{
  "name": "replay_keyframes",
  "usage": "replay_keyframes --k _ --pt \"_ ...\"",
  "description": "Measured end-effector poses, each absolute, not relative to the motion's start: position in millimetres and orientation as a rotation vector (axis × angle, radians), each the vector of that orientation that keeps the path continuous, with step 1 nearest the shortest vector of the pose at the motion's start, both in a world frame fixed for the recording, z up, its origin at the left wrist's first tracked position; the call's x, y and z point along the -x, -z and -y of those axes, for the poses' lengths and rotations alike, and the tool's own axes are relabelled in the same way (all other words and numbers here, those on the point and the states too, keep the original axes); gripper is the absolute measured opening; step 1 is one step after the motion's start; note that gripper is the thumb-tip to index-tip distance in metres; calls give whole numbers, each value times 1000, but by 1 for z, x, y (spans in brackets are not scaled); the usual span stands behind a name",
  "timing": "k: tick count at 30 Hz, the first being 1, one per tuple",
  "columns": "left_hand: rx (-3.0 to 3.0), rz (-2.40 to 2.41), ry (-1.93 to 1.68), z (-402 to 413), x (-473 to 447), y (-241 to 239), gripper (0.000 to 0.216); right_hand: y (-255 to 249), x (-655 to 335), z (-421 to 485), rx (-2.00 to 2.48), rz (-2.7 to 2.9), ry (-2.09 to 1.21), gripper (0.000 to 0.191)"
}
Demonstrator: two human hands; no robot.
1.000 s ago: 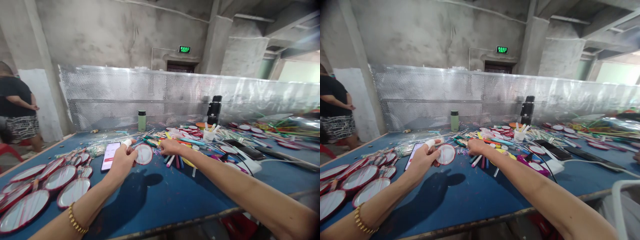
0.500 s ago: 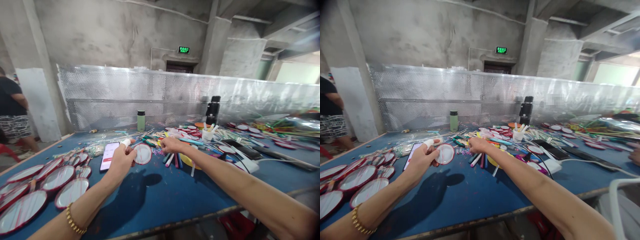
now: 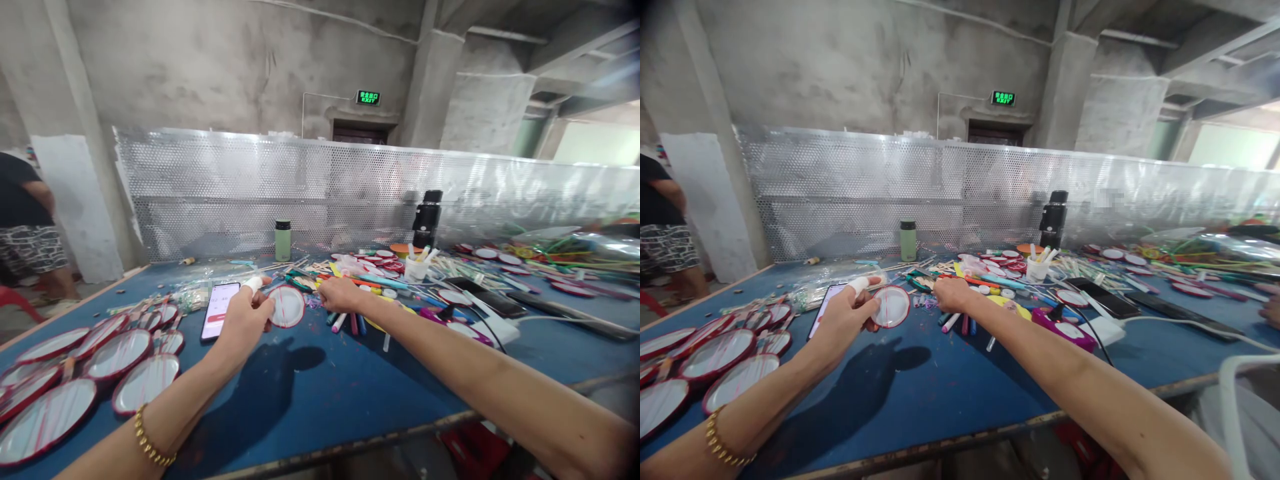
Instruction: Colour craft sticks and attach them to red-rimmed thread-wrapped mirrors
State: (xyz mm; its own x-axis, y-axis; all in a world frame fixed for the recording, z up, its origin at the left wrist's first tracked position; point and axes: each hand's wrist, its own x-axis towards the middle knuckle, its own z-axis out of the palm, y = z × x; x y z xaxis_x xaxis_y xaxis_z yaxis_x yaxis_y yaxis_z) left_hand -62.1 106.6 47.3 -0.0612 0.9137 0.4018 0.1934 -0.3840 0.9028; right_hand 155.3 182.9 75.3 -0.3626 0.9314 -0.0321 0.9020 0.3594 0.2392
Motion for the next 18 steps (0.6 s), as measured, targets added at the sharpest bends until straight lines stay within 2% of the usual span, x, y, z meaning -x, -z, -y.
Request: replay_keyframes --k 7,18 --pt "-1592 -1188 -1499 -106 62 -50 55 -76 -164 -188 -1696 -2514 -217 29" --pt "-1558 -1170 -1504 -105 61 -49 52 -84 -183 -199 -1855 -2777 193 26"
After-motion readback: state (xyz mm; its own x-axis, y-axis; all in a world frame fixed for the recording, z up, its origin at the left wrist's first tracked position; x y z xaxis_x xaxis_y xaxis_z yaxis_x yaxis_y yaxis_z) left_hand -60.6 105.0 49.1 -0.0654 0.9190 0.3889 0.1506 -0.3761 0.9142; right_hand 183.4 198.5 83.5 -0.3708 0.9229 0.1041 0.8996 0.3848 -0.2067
